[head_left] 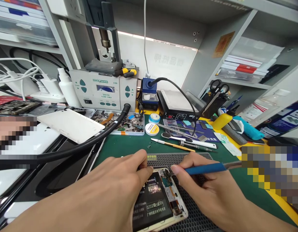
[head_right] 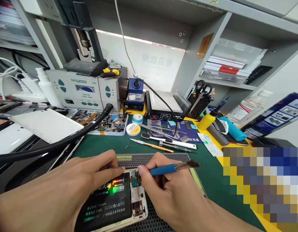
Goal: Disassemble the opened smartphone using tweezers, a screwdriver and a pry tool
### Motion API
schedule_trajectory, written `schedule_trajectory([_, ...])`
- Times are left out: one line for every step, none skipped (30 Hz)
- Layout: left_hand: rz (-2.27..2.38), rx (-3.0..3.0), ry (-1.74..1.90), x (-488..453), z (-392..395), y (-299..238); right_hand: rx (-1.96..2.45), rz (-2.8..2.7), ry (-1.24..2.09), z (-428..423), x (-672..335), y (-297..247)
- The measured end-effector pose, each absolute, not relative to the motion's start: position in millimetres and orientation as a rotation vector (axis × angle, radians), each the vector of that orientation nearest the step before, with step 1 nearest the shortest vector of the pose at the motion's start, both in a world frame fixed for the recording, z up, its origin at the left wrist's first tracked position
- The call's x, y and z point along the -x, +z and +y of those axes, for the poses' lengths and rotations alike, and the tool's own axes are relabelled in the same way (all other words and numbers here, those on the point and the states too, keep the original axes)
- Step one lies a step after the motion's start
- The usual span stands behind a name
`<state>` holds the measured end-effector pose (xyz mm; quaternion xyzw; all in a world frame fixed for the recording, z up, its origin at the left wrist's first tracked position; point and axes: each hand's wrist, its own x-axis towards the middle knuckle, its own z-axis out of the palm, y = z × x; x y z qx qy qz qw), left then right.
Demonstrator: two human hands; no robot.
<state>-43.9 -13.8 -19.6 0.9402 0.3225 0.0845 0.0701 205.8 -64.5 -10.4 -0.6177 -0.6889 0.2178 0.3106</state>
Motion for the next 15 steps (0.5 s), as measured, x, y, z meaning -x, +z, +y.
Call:
schedule_trajectory([0.976,-2.826,0.259,44.0,-14.0,-18.6,1.635,-1.821,0.543,-63.9,-205.5,-11.1])
schedule_trajectory([0.973,-2.821,0.251,44.1,-14.0,-17.2,1.628,-1.828,0.522,-63.2,-205.4,-11.6])
schedule_trajectory([0.963,-2.808,0.206,44.2,-13.8,-15.4,1.604,-1.842,0.512,-62.6,-205.3,-11.8])
schedule_trajectory([0.936,-2.795,0.163,44.2,-13.5,-13.4,1.566,-1.862,0.510,-62.0,-205.3,-11.8])
schedule_trajectory([0.919,-2.779,0.120,44.1,-13.1,-11.4,1.528,-1.886,0.515,-61.7,-205.3,-11.6])
schedule_trajectory([0.912,-2.759,0.086,44.0,-12.7,-9.6,1.499,-1.906,0.515,-61.5,-205.5,-11.4])
schedule_trajectory([0.910,-2.744,0.062,43.8,-12.4,-8.2,1.490,-1.917,0.510,-61.5,-205.7,-11.0])
schedule_trajectory([0.913,-2.735,0.049,43.6,-12.1,-7.4,1.500,-1.915,0.495,-61.7,-206.0,-10.6])
schedule_trajectory([0.917,-2.731,0.042,43.6,-12.0,-7.0,1.523,-1.903,0.476,-62.1,-206.3,-10.3])
schedule_trajectory([0.914,-2.734,0.044,43.9,-11.9,-7.0,1.541,-1.893,0.458,-62.6,-206.6,-9.9])
schedule_trajectory([0.904,-2.740,0.054,44.4,-11.8,-7.3,1.543,-1.889,0.450,-63.0,-206.8,-9.6])
schedule_trajectory([0.892,-2.747,0.068,45.1,-11.6,-7.7,1.527,-1.894,0.458,-63.3,-206.9,-9.3])
schedule_trajectory([0.877,-2.747,0.078,46.0,-11.4,-8.1,1.502,-1.905,0.482,-63.3,-207.0,-9.2])
schedule_trajectory([0.857,-2.742,0.084,47.0,-11.2,-8.6,1.476,-1.916,0.510,-63.1,-207.1,-9.2])
schedule_trajectory([0.840,-2.735,0.091,48.1,-11.1,-9.1,1.467,-1.921,0.530,-62.7,-207.4,-9.3])
